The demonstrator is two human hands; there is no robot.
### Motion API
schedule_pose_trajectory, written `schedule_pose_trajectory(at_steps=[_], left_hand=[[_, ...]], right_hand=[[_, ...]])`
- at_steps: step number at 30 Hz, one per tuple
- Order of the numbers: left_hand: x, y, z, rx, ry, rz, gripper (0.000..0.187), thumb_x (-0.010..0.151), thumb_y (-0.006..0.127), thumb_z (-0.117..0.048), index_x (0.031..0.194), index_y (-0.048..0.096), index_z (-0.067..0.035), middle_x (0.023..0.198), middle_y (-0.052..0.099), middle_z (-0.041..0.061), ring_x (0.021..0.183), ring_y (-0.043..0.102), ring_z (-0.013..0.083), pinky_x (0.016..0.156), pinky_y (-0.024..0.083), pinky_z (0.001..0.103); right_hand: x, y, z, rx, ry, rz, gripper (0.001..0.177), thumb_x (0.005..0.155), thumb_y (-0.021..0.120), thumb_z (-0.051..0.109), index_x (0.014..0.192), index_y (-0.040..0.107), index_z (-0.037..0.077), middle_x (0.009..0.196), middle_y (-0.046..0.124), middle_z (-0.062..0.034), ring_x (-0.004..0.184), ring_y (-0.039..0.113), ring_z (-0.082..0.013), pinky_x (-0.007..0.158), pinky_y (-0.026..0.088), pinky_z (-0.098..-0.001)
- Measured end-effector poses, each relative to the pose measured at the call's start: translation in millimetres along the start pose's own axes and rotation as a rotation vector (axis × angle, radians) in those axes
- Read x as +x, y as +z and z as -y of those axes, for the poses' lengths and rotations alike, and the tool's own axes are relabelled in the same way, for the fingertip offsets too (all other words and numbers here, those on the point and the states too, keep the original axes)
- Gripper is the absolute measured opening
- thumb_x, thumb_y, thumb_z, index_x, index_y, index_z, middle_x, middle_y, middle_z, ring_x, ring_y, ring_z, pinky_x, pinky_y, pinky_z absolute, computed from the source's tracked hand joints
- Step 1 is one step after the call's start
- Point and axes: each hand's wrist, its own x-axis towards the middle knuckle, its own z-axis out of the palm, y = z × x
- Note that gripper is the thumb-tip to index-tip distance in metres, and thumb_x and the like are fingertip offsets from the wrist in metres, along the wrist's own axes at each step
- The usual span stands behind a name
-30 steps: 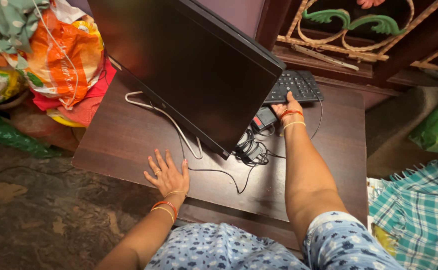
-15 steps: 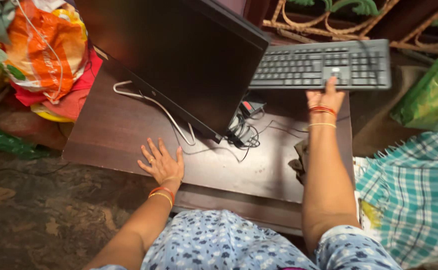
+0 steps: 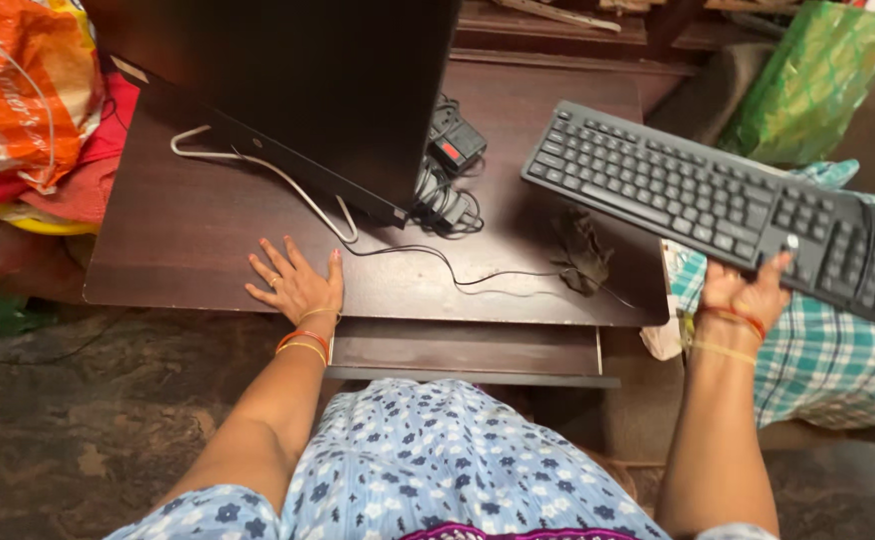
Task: The person wipes the surface of a wooden desk with a cloth, then opens a drawer and wipes its interior. They place a keyboard into the drawer and continue wiping the desk surface around a monitor and power strip.
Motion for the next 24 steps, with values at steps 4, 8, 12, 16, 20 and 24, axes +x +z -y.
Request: schedule_pose_trajectory(at_steps=[4, 8, 12, 16, 20, 24], left_hand=[[-1.8, -0.4, 3.2, 0.016, 0.029, 0.096, 0.093, 0.085, 0.059, -0.069, 0.156, 0.037, -0.013, 0.168, 0.015, 0.018, 0.153, 0.006, 0.0474, 0.116, 0.004, 0.072], [-14.1, -7.4, 15.0, -0.214, 0.305, -0.004, 0.095, 0.086, 0.065, -0.062, 0.154, 0.035, -0.003, 0.165, 0.022, 0.025, 0.152, 0.014, 0.0467, 0.120, 0.009, 0.066], [-31.2, -20.2, -5.6, -0.430, 0.800, -0.028, 0.089, 0.087, 0.074, -0.047, 0.149, 0.036, 0.005, 0.156, 0.029, 0.029, 0.146, 0.025, 0.0487, 0.123, 0.018, 0.062], [-58.1, -21.2, -42.9, -0.616, 1.431, 0.547, 0.062, 0.094, 0.071, -0.045, 0.136, 0.049, -0.005, 0.149, 0.050, 0.020, 0.145, 0.042, 0.0393, 0.128, 0.029, 0.046], [-93.2, 1.6, -46.9, -0.460, 1.805, 0.565, 0.074, 0.086, 0.069, -0.041, 0.143, 0.050, 0.003, 0.142, 0.053, 0.023, 0.139, 0.044, 0.0363, 0.119, 0.027, 0.054], [-100.0, 16.5, -22.0, -0.106, 1.895, 0.809, 0.046, 0.089, 0.063, -0.039, 0.119, 0.062, -0.006, 0.109, 0.068, 0.019, 0.114, 0.059, 0.0362, 0.105, 0.040, 0.050]], right_hand=[[-68.2, -34.7, 45.8, 0.024, -0.015, -0.109, 0.050, 0.105, 0.068, 0.021, 0.149, 0.050, 0.005, 0.153, 0.060, -0.0191, 0.141, 0.062, -0.0423, 0.116, 0.049, -0.0646], [-138.5, -52.3, 82.4, -0.055, -0.017, -0.076, 0.054, 0.108, 0.068, 0.023, 0.153, 0.048, 0.001, 0.158, 0.058, -0.0200, 0.147, 0.059, -0.0404, 0.121, 0.046, -0.0612], [-210.0, -47.2, 108.6, -0.148, -0.005, -0.042, 0.055, 0.114, 0.064, 0.022, 0.159, 0.043, -0.002, 0.165, 0.054, -0.0187, 0.155, 0.055, -0.0380, 0.128, 0.042, -0.0579], [-262.5, -52.0, 125.8, -0.325, -0.003, -0.285, 0.047, 0.111, 0.058, 0.026, 0.147, 0.049, -0.001, 0.150, 0.061, -0.0177, 0.136, 0.063, -0.0368, 0.112, 0.049, -0.0584], [-308.1, -90.4, 139.3, -0.362, 0.040, -0.462, 0.044, 0.114, 0.054, 0.029, 0.142, 0.053, -0.004, 0.141, 0.066, -0.0180, 0.124, 0.070, -0.0331, 0.105, 0.055, -0.0530], [-345.0, -129.0, 151.0, -0.389, 0.114, -0.601, 0.045, 0.113, 0.055, 0.033, 0.142, 0.057, -0.001, 0.136, 0.069, -0.0165, 0.109, 0.072, -0.0308, 0.092, 0.066, -0.0338]])
